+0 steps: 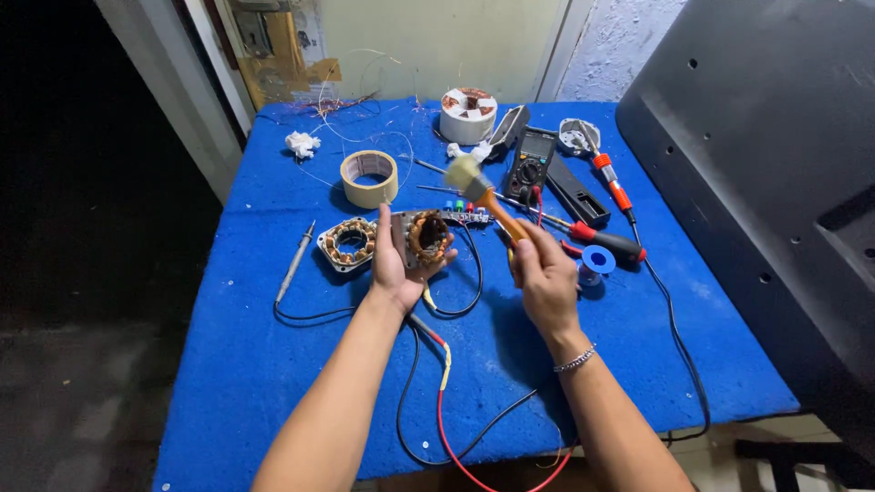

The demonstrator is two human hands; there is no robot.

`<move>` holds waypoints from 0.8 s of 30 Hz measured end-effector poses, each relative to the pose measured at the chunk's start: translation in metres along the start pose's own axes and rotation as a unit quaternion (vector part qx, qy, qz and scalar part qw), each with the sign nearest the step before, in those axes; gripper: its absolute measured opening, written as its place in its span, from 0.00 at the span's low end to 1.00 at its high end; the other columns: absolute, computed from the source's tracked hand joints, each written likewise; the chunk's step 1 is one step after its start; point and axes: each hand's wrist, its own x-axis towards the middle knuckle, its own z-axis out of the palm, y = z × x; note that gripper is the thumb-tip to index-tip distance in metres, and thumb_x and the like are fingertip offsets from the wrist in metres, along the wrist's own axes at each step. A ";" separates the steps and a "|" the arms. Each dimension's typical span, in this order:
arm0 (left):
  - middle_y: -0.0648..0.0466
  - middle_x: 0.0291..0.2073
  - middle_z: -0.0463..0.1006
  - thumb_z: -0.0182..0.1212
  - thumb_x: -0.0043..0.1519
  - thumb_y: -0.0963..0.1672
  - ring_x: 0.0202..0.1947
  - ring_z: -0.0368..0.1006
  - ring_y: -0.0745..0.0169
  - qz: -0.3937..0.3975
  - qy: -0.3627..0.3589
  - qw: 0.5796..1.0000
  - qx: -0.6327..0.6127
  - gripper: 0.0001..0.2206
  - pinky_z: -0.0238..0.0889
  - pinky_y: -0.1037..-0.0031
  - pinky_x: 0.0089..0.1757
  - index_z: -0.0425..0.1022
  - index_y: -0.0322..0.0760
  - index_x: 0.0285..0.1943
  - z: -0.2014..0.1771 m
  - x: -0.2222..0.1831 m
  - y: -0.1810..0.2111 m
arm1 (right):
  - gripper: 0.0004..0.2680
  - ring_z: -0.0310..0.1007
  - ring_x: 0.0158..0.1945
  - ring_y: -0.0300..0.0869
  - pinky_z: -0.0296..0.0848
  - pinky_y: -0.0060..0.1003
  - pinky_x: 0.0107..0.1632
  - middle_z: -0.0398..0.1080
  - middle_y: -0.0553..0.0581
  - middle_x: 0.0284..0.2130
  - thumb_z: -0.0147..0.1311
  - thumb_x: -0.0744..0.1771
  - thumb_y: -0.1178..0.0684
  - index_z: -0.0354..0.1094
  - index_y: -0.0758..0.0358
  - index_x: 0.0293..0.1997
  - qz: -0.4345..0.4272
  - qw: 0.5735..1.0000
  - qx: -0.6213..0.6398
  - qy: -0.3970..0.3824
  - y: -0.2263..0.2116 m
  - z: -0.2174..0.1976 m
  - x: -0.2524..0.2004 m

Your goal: Cleaning a motor component and soldering wires to electronic parts on a workbench.

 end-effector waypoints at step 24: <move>0.46 0.49 0.83 0.70 0.53 0.59 0.49 0.80 0.43 0.011 -0.044 0.999 0.012 0.28 0.74 0.46 0.50 0.79 0.39 0.53 -0.010 0.021 -0.010 | 0.09 0.70 0.22 0.41 0.74 0.34 0.28 0.71 0.58 0.18 0.55 0.68 0.56 0.77 0.64 0.52 -0.009 0.993 0.095 -0.069 -0.010 0.016 -0.015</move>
